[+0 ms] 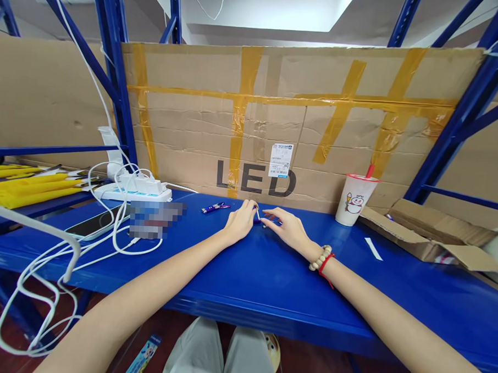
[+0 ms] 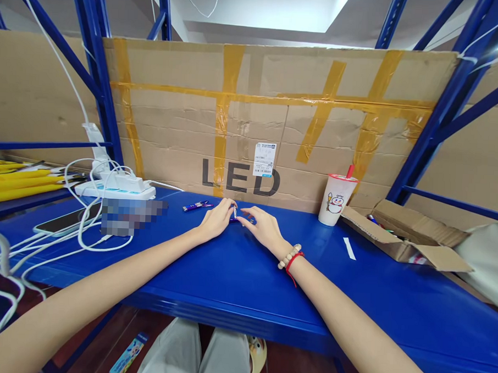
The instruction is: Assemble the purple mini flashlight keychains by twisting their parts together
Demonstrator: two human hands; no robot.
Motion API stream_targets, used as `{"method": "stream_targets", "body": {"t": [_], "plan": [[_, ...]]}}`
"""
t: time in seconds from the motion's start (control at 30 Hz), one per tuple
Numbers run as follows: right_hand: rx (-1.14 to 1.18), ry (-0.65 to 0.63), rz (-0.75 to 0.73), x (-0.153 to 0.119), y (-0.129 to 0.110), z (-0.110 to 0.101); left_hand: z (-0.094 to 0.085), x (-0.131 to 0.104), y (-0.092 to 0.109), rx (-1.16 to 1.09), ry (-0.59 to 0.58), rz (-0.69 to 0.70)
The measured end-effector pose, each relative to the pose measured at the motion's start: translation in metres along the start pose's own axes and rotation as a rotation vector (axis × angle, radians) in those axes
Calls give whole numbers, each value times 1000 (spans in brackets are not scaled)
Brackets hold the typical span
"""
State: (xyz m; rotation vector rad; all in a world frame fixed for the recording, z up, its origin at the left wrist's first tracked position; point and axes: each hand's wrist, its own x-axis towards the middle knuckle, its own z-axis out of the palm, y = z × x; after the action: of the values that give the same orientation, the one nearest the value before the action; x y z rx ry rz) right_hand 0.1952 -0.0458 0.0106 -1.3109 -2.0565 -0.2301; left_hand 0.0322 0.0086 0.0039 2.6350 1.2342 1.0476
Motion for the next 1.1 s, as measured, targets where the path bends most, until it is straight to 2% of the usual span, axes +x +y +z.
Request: {"method": "stream_targets", "body": {"t": [0.23, 0.7, 0.9, 1.1], "plan": [[-119, -76, -13, -1, -7, -1, 0, -3, 5, 39, -80, 13], [-182, -63, 84, 1, -5, 2, 2, -2, 5, -15, -144, 92], [-53, -17, 150, 1, -1, 3, -5, -4, 12, -88, -165, -7], [118, -51, 144, 1, -1, 4, -4, -2, 9, -45, -203, -58]]}}
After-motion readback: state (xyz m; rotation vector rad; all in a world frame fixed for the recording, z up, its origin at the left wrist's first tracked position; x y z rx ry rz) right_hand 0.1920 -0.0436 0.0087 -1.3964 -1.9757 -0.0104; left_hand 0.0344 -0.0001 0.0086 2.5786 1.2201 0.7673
